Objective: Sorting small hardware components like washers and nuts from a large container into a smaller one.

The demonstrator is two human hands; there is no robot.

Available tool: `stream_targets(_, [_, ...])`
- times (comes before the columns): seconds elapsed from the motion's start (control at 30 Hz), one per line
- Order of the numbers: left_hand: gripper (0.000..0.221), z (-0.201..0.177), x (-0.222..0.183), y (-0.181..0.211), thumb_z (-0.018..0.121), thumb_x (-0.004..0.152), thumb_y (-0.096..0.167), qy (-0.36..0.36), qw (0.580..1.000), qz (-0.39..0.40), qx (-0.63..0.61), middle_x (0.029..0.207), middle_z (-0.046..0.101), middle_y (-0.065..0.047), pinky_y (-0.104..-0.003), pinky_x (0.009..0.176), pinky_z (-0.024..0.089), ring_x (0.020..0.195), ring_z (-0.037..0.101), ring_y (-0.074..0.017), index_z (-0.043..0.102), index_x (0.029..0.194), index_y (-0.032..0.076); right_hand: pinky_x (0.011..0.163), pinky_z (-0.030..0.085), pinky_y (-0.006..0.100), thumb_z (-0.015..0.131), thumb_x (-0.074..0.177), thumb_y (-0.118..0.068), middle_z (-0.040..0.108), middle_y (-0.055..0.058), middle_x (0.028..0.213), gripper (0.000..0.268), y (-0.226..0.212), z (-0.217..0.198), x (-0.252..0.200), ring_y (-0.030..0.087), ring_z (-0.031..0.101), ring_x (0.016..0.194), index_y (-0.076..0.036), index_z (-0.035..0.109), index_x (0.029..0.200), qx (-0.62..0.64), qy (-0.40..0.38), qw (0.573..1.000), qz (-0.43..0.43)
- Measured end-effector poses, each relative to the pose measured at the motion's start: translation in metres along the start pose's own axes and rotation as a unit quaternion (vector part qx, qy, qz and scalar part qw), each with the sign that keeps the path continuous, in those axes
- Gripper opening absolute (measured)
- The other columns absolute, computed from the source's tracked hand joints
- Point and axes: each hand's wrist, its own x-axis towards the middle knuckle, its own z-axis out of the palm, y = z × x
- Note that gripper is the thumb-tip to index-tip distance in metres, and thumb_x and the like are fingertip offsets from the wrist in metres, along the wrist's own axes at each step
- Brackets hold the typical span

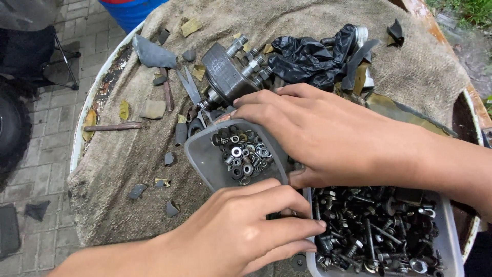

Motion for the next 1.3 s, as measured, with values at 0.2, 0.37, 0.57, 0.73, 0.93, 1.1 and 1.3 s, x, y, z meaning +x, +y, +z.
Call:
stream_targets(0.2, [0.023, -0.003, -0.002, 0.005, 0.059, 0.103, 0.025, -0.01, 0.998, -0.032, 0.056, 0.111, 0.072, -0.003, -0.038, 0.068, 0.056, 0.092, 0.067, -0.023, 0.074, 0.113, 0.011, 0.103, 0.04, 0.048, 0.088, 0.072, -0.05, 0.052, 0.023, 0.145, 0.1, 0.0, 0.001, 0.001, 0.034, 0.052, 0.137, 0.001, 0.037, 0.142, 0.019, 0.012, 1.0, 0.001])
stream_targets(0.37, [0.027, 0.0, -0.006, 0.002, 0.053, 0.106, 0.028, -0.018, 0.997, -0.022, 0.069, 0.114, 0.072, -0.001, -0.037, 0.071, 0.054, 0.095, 0.068, -0.0229, 0.072, 0.116, 0.011, 0.105, 0.039, 0.051, 0.08, 0.083, -0.054, 0.051, 0.025, 0.146, 0.094, -0.001, -0.004, -0.001, 0.036, 0.053, 0.135, 0.001, 0.035, 0.144, 0.038, 0.002, 0.999, 0.005])
stream_targets(0.57, [0.025, 0.005, -0.013, -0.005, 0.057, 0.106, 0.027, 0.013, 0.998, 0.002, 0.064, 0.115, 0.072, -0.002, -0.037, 0.074, 0.056, 0.098, 0.071, -0.0225, 0.072, 0.119, 0.011, 0.11, 0.039, 0.049, 0.086, 0.076, -0.055, 0.043, 0.021, 0.156, 0.105, 0.012, -0.003, -0.002, 0.037, 0.049, 0.137, -0.001, 0.033, 0.148, 0.074, -0.033, 0.996, 0.035])
stream_targets(0.73, [0.029, 0.002, -0.016, -0.015, 0.057, 0.105, 0.03, 0.029, 0.998, 0.016, 0.054, 0.117, 0.073, -0.003, -0.039, 0.074, 0.057, 0.096, 0.071, -0.0231, 0.071, 0.123, 0.013, 0.107, 0.042, 0.048, 0.079, 0.082, -0.05, 0.03, 0.02, 0.166, 0.102, 0.016, -0.005, 0.0, 0.034, 0.042, 0.145, -0.001, 0.024, 0.152, 0.124, -0.057, 0.99, 0.02])
stream_targets(0.93, [0.073, -0.03, -0.029, -0.022, 0.065, 0.107, 0.043, -0.031, 0.999, 0.008, 0.015, 0.128, 0.074, -0.004, -0.035, 0.087, 0.065, 0.082, 0.067, -0.0138, 0.028, 0.164, 0.017, 0.104, 0.047, 0.051, 0.074, 0.083, -0.047, 0.026, 0.029, 0.165, 0.093, 0.02, -0.001, -0.003, 0.041, 0.038, 0.151, -0.003, 0.019, 0.144, 0.173, -0.057, 0.983, 0.022])
stream_targets(1.1, [0.054, -0.073, -0.027, -0.036, 0.084, 0.101, 0.04, 0.197, 0.967, 0.069, 0.144, 0.121, 0.086, -0.009, -0.025, 0.084, 0.075, 0.102, 0.09, -0.0183, 0.057, 0.14, 0.015, 0.088, 0.067, 0.041, 0.096, 0.068, -0.041, 0.065, 0.021, 0.129, 0.126, 0.026, 0.008, -0.011, 0.029, 0.075, 0.108, -0.006, 0.008, 0.15, 0.134, -0.148, 0.972, 0.123])
stream_targets(1.3, [0.061, -0.071, -0.008, -0.045, 0.026, 0.109, 0.042, 0.065, 0.979, -0.06, 0.181, 0.147, 0.055, -0.023, -0.052, 0.108, 0.052, 0.134, 0.059, -0.0377, 0.045, 0.146, -0.002, 0.091, 0.056, 0.045, 0.077, 0.082, -0.036, 0.028, 0.018, 0.16, 0.099, 0.026, 0.005, -0.008, 0.03, 0.065, 0.12, 0.001, 0.013, 0.147, 0.189, -0.098, 0.976, 0.039])
